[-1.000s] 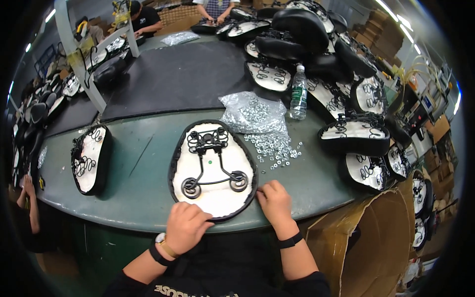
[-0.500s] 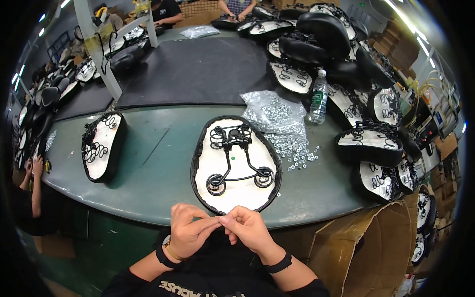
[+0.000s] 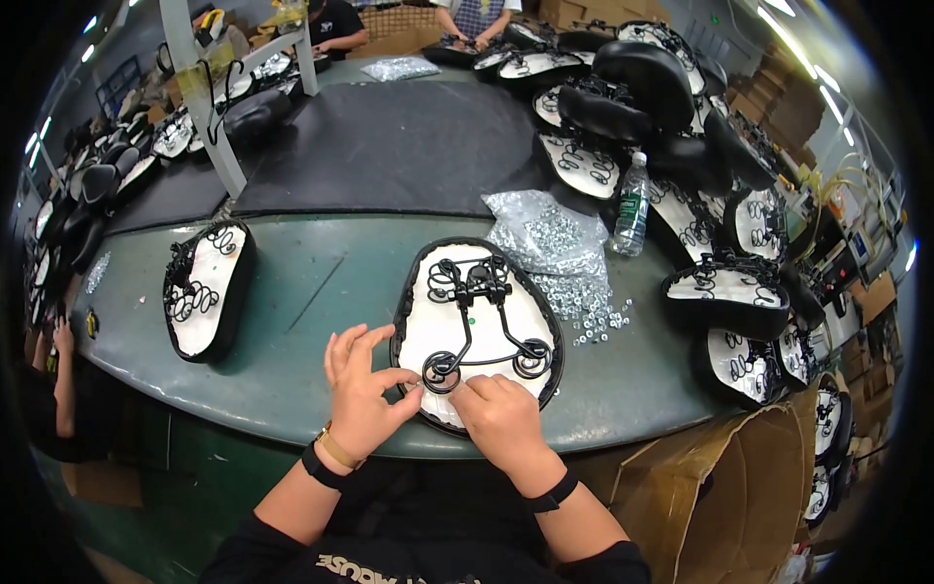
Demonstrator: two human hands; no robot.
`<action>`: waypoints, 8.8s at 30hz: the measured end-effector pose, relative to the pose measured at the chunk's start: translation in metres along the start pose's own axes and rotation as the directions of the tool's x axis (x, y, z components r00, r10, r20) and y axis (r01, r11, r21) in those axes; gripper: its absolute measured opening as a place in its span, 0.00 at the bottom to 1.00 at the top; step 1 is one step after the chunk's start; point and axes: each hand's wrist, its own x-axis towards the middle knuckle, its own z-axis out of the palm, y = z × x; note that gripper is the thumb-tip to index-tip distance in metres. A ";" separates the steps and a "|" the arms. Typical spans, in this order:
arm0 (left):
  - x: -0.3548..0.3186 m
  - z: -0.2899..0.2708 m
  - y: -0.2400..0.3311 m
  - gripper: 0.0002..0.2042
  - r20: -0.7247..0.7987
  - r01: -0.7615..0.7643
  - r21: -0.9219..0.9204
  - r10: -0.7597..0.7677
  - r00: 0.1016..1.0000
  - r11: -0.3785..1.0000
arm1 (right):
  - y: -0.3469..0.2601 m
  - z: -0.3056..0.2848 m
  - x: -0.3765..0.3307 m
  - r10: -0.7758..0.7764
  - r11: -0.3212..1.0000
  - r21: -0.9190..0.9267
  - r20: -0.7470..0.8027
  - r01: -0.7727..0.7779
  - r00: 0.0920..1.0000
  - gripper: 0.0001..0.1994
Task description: The person picks up a bicycle seat, places it on the table, and fits metal washers onto the spring assembly by hand. After securing the washers, they place the completed seat into a cardboard box and repeat the process.
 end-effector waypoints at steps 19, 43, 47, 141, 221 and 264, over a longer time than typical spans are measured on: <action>0.006 0.035 -0.025 0.09 0.284 0.263 -0.305 -0.176 0.943 0.915 | 0.012 0.003 0.011 -0.169 0.983 0.067 0.014 0.168 0.985 0.16; -0.008 0.019 -0.013 0.13 0.239 0.210 -0.339 -0.131 0.962 0.917 | -0.010 0.000 0.002 0.170 0.967 0.174 0.110 -0.187 0.979 0.05; -0.021 -0.005 0.008 0.20 0.047 -0.024 -0.100 0.029 0.998 0.995 | -0.007 0.002 -0.003 0.131 0.980 0.138 0.094 -0.144 0.987 0.22; -0.019 0.005 0.045 0.35 0.281 -0.255 0.413 0.144 0.949 0.874 | -0.008 0.012 -0.002 0.088 0.988 0.120 0.039 -0.092 0.995 0.04; -0.024 0.001 0.057 0.35 0.244 -0.194 0.390 0.102 0.964 0.900 | -0.006 0.009 0.002 0.112 0.988 0.100 0.097 -0.122 0.989 0.06; -0.027 0.004 0.022 0.47 0.372 -0.162 0.028 0.140 0.917 0.986 | -0.004 0.012 -0.009 0.075 0.987 0.147 -0.104 -0.060 0.992 0.08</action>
